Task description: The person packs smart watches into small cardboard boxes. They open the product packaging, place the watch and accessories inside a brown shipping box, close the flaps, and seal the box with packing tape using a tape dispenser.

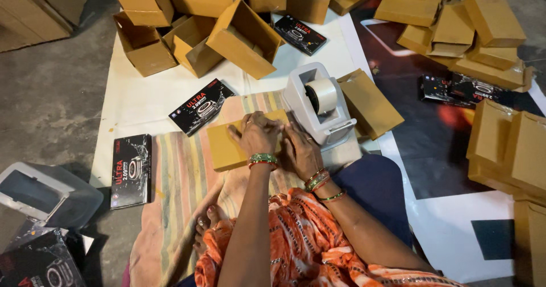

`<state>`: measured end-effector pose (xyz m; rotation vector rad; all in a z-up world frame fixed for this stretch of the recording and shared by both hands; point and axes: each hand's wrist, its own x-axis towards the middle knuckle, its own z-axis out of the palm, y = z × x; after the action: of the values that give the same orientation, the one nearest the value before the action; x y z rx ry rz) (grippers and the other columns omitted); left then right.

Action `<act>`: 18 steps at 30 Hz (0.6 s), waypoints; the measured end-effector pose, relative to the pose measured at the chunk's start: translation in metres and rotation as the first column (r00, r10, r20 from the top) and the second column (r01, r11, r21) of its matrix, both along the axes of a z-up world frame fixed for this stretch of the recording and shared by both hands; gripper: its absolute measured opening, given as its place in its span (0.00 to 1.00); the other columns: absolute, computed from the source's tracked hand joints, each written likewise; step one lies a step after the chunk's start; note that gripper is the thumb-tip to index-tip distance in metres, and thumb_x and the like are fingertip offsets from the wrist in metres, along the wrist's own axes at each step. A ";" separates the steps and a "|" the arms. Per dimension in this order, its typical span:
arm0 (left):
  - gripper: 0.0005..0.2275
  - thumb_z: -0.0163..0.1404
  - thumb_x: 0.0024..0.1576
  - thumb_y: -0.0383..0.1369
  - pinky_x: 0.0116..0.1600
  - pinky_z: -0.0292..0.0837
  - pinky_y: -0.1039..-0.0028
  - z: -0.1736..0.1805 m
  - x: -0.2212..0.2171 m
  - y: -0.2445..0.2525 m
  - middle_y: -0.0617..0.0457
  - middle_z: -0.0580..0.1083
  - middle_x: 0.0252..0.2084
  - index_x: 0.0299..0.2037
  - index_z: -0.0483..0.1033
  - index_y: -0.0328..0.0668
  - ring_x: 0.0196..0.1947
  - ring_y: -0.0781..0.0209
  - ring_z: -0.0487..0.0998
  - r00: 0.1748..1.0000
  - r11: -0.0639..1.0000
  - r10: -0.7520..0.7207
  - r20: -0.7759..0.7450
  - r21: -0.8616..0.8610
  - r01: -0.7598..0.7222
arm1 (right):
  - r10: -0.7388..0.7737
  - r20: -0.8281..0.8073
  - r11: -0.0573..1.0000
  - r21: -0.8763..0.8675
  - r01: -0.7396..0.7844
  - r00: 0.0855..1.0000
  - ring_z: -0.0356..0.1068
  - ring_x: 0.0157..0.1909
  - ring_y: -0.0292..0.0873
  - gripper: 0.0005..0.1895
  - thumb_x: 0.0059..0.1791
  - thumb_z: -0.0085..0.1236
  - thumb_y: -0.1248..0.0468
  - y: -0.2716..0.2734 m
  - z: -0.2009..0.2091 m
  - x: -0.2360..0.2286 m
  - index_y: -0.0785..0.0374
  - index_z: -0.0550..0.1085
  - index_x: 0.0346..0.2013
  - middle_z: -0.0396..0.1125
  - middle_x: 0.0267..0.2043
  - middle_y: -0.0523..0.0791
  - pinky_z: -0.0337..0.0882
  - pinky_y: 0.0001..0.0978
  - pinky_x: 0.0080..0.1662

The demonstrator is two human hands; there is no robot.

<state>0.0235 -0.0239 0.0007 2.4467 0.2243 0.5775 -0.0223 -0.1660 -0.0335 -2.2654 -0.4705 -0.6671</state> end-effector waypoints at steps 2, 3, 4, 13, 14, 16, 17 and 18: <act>0.06 0.66 0.41 0.42 0.70 0.36 0.36 0.001 0.003 -0.001 0.62 0.81 0.46 0.24 0.84 0.60 0.59 0.59 0.73 1.000 1.000 0.010 -0.019 -0.024 -0.010 | 0.005 -0.003 1.000 0.000 -0.005 1.000 0.67 0.65 0.58 0.24 0.54 0.48 0.67 -0.002 -0.003 0.001 0.64 0.67 0.66 0.65 0.65 0.56 0.69 0.45 0.63; 0.05 0.66 0.41 0.41 0.71 0.37 0.38 0.003 0.005 0.000 0.62 0.82 0.41 0.25 0.84 0.59 0.57 0.60 0.74 0.999 1.000 0.011 -0.039 -0.021 -0.012 | 0.007 -0.003 1.000 -0.001 -0.007 1.000 0.67 0.66 0.58 0.24 0.54 0.47 0.68 -0.002 -0.003 0.001 0.63 0.67 0.67 0.65 0.66 0.56 0.69 0.44 0.63; 0.05 0.65 0.42 0.41 0.72 0.38 0.39 0.005 0.007 0.000 0.62 0.83 0.37 0.25 0.84 0.59 0.55 0.60 0.75 0.998 1.000 0.012 -0.059 -0.019 -0.013 | 0.016 -0.001 1.000 0.019 -0.016 1.000 0.67 0.66 0.58 0.24 0.54 0.47 0.68 -0.002 -0.003 0.002 0.64 0.66 0.67 0.64 0.67 0.57 0.69 0.44 0.63; 0.12 0.65 0.44 0.48 0.74 0.39 0.43 0.024 0.010 0.012 0.56 0.81 0.32 0.31 0.81 0.56 0.49 0.54 0.76 0.976 0.999 -0.044 -0.212 0.004 0.046 | -0.036 0.002 0.999 -0.021 0.036 0.999 0.71 0.60 0.56 0.21 0.52 0.53 0.67 0.002 0.020 -0.004 0.66 0.71 0.60 0.69 0.61 0.56 0.72 0.43 0.59; 0.14 0.66 0.42 0.49 0.73 0.36 0.42 0.025 0.011 0.016 0.55 0.81 0.34 0.32 0.81 0.55 0.50 0.52 0.75 0.974 0.996 -0.085 -0.209 0.006 0.088 | -0.037 0.005 0.999 -0.016 0.037 0.999 0.72 0.60 0.56 0.21 0.52 0.53 0.67 0.003 0.022 -0.004 0.65 0.71 0.60 0.69 0.61 0.57 0.73 0.43 0.58; 0.18 0.68 0.37 0.49 0.71 0.32 0.38 0.025 0.010 0.022 0.54 0.80 0.37 0.33 0.80 0.53 0.53 0.49 0.74 0.966 0.986 -0.162 -0.201 0.010 0.167 | -0.032 0.003 0.999 -0.011 0.032 0.999 0.72 0.59 0.56 0.21 0.52 0.53 0.67 0.003 0.024 -0.007 0.66 0.71 0.60 0.69 0.60 0.56 0.73 0.43 0.57; 0.19 0.68 0.37 0.49 0.70 0.31 0.38 0.026 0.011 0.024 0.53 0.80 0.38 0.35 0.80 0.54 0.53 0.48 0.73 0.960 0.984 -0.173 -0.221 0.010 0.180 | -0.031 0.003 0.999 -0.012 0.031 1.000 0.72 0.60 0.55 0.21 0.52 0.53 0.67 0.004 0.026 -0.006 0.66 0.71 0.61 0.69 0.60 0.56 0.74 0.43 0.57; 0.20 0.68 0.37 0.48 0.70 0.30 0.37 0.026 0.013 0.025 0.52 0.80 0.39 0.36 0.80 0.55 0.54 0.47 0.73 0.953 0.981 -0.184 -0.242 0.009 0.192 | -0.030 0.003 0.999 -0.012 0.030 1.000 0.72 0.60 0.55 0.21 0.52 0.53 0.67 0.005 0.027 -0.005 0.66 0.71 0.61 0.70 0.60 0.56 0.74 0.43 0.57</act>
<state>0.0365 0.0012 0.0267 2.5315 0.0770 0.2030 -0.0268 -0.1614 -0.0067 -2.2871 -0.4436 -0.6843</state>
